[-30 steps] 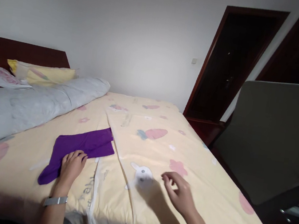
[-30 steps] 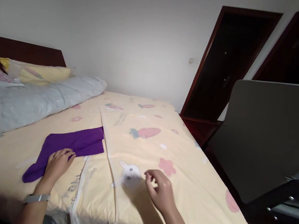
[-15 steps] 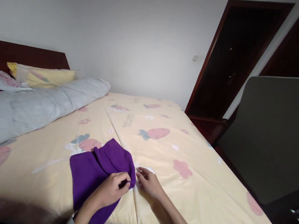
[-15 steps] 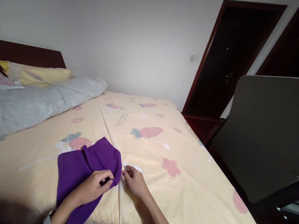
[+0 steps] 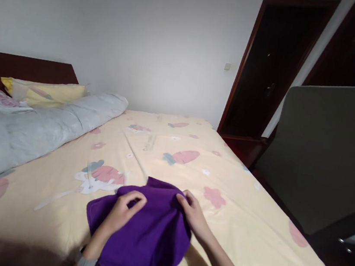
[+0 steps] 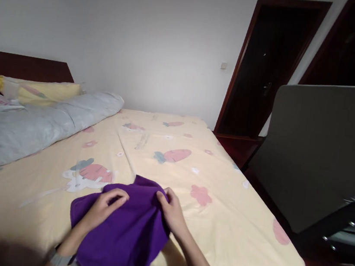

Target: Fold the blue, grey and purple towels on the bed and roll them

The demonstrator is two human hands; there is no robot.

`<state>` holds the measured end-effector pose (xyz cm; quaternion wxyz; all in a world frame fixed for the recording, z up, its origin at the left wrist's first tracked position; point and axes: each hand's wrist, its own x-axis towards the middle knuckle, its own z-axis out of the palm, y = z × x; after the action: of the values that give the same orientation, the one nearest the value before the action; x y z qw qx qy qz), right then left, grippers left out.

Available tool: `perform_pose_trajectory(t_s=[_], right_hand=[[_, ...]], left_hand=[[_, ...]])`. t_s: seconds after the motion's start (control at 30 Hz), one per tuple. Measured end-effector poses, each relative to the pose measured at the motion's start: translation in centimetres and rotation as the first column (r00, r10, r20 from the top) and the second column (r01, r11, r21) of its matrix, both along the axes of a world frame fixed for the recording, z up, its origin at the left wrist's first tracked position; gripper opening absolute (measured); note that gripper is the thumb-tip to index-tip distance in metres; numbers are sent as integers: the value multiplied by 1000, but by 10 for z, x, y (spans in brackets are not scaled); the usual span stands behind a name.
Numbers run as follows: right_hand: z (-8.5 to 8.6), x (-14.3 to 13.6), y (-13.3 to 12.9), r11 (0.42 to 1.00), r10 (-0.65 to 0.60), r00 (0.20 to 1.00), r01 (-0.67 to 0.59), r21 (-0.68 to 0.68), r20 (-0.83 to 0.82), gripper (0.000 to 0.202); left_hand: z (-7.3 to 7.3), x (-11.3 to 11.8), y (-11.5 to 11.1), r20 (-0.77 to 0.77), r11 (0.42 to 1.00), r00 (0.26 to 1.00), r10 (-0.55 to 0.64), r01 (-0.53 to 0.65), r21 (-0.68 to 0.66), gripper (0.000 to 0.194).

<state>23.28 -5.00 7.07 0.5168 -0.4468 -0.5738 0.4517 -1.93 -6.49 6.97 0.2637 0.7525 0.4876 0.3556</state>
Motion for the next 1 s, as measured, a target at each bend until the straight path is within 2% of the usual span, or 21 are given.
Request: perform_pose_trajectory(t_s=[0.03, 0.07, 0.1, 0.17, 0.23, 0.3, 0.37, 0.43, 0.57, 0.67, 0.77, 0.87, 0.93, 1.0], right_hand=[[5, 19, -7, 997, -37, 995, 31, 67, 91, 40], [7, 38, -15, 994, -51, 982, 31, 108, 184, 38], [4, 58, -24, 992, -60, 960, 29, 119, 272, 36], [-13, 96, -44, 998, -45, 912, 23, 61, 408, 34], [-40, 127, -63, 998, 23, 864, 10, -63, 503, 37], [-61, 146, -75, 988, 35, 811, 60, -142, 584, 40], [-66, 150, -74, 984, -30, 776, 134, -119, 630, 37], [-54, 138, -60, 988, -106, 763, 153, -18, 638, 32], [-20, 85, 3, 988, -74, 790, -27, 154, 609, 24], [-16, 46, 51, 982, -50, 791, -74, 176, 610, 17], [-17, 26, 72, 978, -31, 795, -102, 184, 606, 11], [-1, 37, 56, 967, -65, 849, -76, 243, 525, 14], [20, 62, 25, 960, -117, 905, -2, 280, 408, 18], [41, 98, -18, 969, -144, 936, 67, 239, 321, 26]], left_hand=[[-9, -11, 8, -115, 985, 980, 162, -154, 75, 32], [-18, -21, 14, -243, 963, 934, 262, -237, 127, 35], [-27, -30, 20, -354, 952, 885, 303, -267, 147, 38], [-40, -41, 26, -484, 958, 827, 286, -252, 134, 42], [-46, -43, 27, -508, 968, 824, 249, -228, 106, 42], [-46, -39, 27, -496, 979, 845, 199, -190, 70, 38], [-43, -33, 28, -475, 990, 870, 134, -138, 26, 32], [-40, -29, 29, -446, 994, 889, 105, -109, 17, 26], [-36, -34, 29, -389, 993, 913, 121, -116, 36, 21], [-34, -46, 25, -373, 988, 915, 152, -150, 35, 20], [-29, -55, 18, -386, 982, 904, 186, -179, 55, 14], [-17, -54, 10, -385, 965, 886, 259, -219, 146, 12], [-5, -50, 0, -328, 942, 891, 313, -246, 229, 15], [9, -45, -19, -230, 920, 912, 340, -271, 284, 16]])
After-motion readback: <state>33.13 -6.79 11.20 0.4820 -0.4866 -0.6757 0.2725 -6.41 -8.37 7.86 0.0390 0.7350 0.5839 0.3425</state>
